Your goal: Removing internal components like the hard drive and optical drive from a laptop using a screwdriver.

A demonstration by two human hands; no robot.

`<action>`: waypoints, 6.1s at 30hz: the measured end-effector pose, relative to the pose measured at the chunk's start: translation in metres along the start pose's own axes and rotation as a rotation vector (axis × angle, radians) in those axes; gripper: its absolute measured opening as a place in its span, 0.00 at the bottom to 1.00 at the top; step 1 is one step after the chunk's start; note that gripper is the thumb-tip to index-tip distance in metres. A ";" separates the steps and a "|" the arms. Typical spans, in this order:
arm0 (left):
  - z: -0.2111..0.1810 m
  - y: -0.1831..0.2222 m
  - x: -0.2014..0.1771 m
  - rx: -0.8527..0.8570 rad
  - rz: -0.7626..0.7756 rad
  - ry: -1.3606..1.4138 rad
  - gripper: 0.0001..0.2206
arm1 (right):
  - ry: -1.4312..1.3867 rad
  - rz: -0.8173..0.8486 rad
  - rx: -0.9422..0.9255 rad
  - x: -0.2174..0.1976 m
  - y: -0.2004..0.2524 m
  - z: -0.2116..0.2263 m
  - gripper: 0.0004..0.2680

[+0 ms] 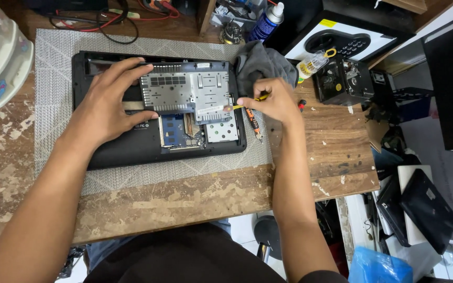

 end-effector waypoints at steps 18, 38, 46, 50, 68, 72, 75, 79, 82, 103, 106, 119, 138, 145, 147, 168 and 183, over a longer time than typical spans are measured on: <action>0.001 -0.002 0.001 -0.023 0.015 -0.005 0.39 | -0.243 0.059 -0.003 -0.011 0.008 -0.018 0.17; -0.005 -0.003 -0.003 -0.048 0.023 -0.009 0.39 | -0.239 0.009 -0.204 0.024 -0.013 0.018 0.14; -0.032 -0.030 0.006 -0.197 0.148 -0.186 0.54 | -0.373 -0.069 -0.100 0.026 -0.014 0.043 0.08; -0.032 -0.045 0.031 0.072 0.091 -0.478 0.56 | -0.401 -0.066 -0.069 0.026 -0.013 0.043 0.07; -0.030 -0.041 0.039 0.280 -0.126 -0.510 0.47 | -0.193 -0.332 -0.105 0.011 -0.011 0.013 0.11; -0.025 -0.040 0.038 0.250 -0.149 -0.460 0.47 | -0.039 -0.371 -0.013 -0.009 -0.003 0.014 0.10; -0.028 -0.040 0.035 0.246 -0.168 -0.461 0.46 | -0.119 -0.422 0.023 -0.006 0.000 -0.020 0.12; -0.026 -0.040 0.036 0.226 -0.173 -0.452 0.46 | -0.156 -0.379 -0.016 0.007 -0.007 0.003 0.10; -0.025 -0.040 0.037 0.219 -0.164 -0.439 0.46 | -0.065 -0.361 0.064 0.006 -0.005 -0.007 0.10; -0.027 -0.039 0.037 0.240 -0.172 -0.412 0.46 | -0.127 -0.453 -0.061 0.009 -0.009 -0.001 0.13; -0.026 -0.041 0.035 0.237 -0.172 -0.407 0.46 | -0.080 -0.523 -0.039 0.000 -0.007 -0.007 0.13; -0.025 -0.040 0.036 0.248 -0.148 -0.344 0.47 | -0.217 -0.484 -0.217 0.015 -0.012 0.008 0.12; -0.021 -0.041 0.036 0.178 -0.070 -0.312 0.47 | -0.138 -0.635 -0.110 0.013 -0.011 -0.001 0.10; -0.018 -0.041 0.038 0.198 -0.056 -0.311 0.46 | -0.155 -0.574 -0.167 0.027 -0.014 0.012 0.09; -0.013 -0.041 0.042 0.195 -0.068 -0.339 0.49 | -0.108 -0.590 -0.163 0.021 -0.014 0.021 0.09; -0.013 -0.041 0.044 0.190 -0.011 -0.309 0.44 | 0.325 -0.694 -0.224 0.011 -0.008 0.047 0.11; -0.011 -0.041 0.045 0.147 0.085 -0.245 0.45 | 0.297 -0.705 -0.231 0.012 -0.009 0.047 0.11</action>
Point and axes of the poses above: each hand's wrist, its own y-axis away from the middle knuckle, its own x-axis out of the palm, z = x × y, the point moved 3 cm from there along -y, towards the middle knuckle, and after that the axes turned 2 degrees about -x, right-handed, at the moved point
